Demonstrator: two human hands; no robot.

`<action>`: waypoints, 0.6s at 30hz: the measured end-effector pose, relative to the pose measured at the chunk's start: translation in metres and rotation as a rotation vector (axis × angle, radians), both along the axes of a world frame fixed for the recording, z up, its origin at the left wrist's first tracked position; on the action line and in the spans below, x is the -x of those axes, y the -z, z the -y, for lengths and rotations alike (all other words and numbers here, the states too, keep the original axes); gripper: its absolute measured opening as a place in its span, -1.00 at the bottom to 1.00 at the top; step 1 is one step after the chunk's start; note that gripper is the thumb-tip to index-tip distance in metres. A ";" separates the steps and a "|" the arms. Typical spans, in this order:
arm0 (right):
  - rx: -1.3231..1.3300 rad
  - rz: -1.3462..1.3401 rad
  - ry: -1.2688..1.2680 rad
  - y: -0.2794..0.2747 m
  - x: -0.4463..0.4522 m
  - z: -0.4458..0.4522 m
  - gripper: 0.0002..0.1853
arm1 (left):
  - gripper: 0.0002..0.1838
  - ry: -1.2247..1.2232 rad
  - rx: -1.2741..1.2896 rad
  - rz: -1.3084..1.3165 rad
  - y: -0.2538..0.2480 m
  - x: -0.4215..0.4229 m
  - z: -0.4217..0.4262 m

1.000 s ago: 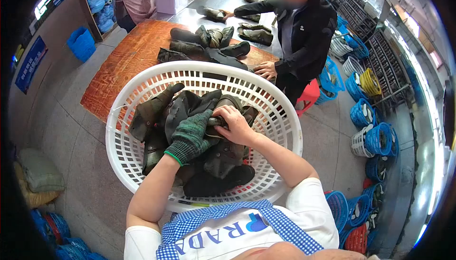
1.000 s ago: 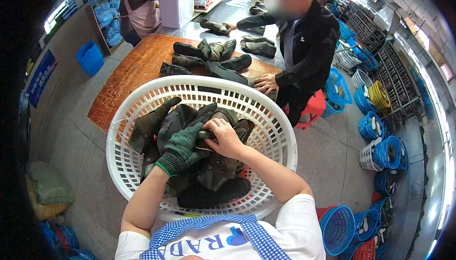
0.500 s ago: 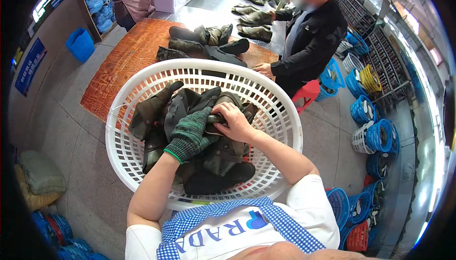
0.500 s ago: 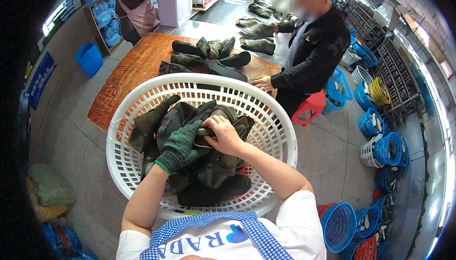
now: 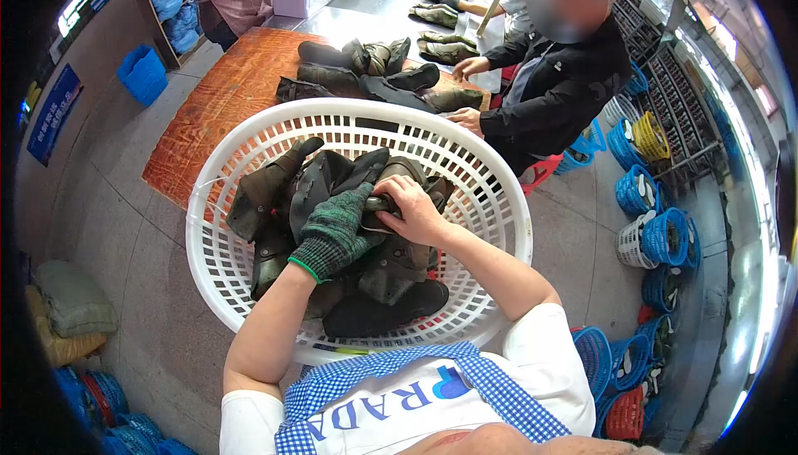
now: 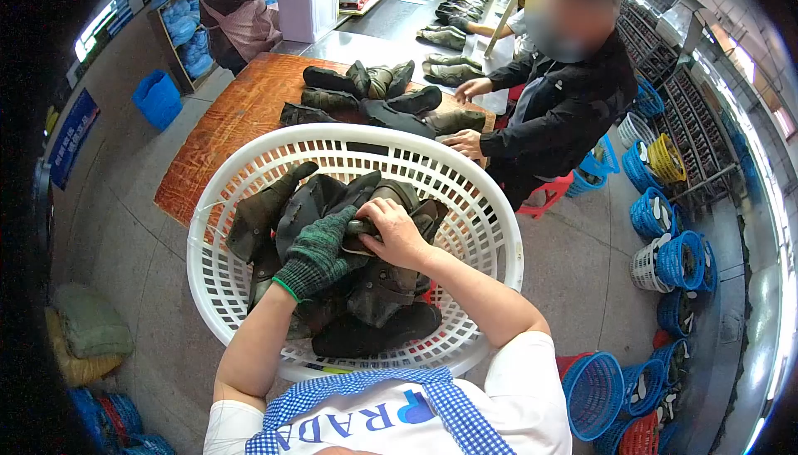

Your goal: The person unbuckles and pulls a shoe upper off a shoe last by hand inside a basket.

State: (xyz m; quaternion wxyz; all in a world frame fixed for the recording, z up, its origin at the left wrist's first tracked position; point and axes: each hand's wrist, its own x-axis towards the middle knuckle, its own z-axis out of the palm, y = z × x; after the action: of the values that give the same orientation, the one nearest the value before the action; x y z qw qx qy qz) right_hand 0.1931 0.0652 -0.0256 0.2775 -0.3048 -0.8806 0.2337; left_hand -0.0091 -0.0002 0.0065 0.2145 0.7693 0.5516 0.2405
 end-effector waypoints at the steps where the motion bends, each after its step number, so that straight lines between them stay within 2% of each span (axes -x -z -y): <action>1: 0.000 0.000 0.001 0.000 0.000 0.000 -0.59 | -0.22 0.004 0.003 0.004 -0.001 0.000 0.000; 7: -0.004 0.003 0.005 0.000 0.000 0.001 -0.59 | -0.26 0.021 -0.068 0.029 0.005 0.002 0.000; 18: -0.004 -0.002 0.007 -0.001 0.001 0.001 -0.60 | -0.29 0.009 -0.046 0.012 0.008 0.003 0.000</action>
State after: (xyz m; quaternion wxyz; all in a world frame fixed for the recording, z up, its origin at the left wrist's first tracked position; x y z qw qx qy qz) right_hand 0.1920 0.0642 -0.0249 0.2796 -0.3074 -0.8797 0.2313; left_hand -0.0119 -0.0003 -0.0010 0.2011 0.7751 0.5410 0.2569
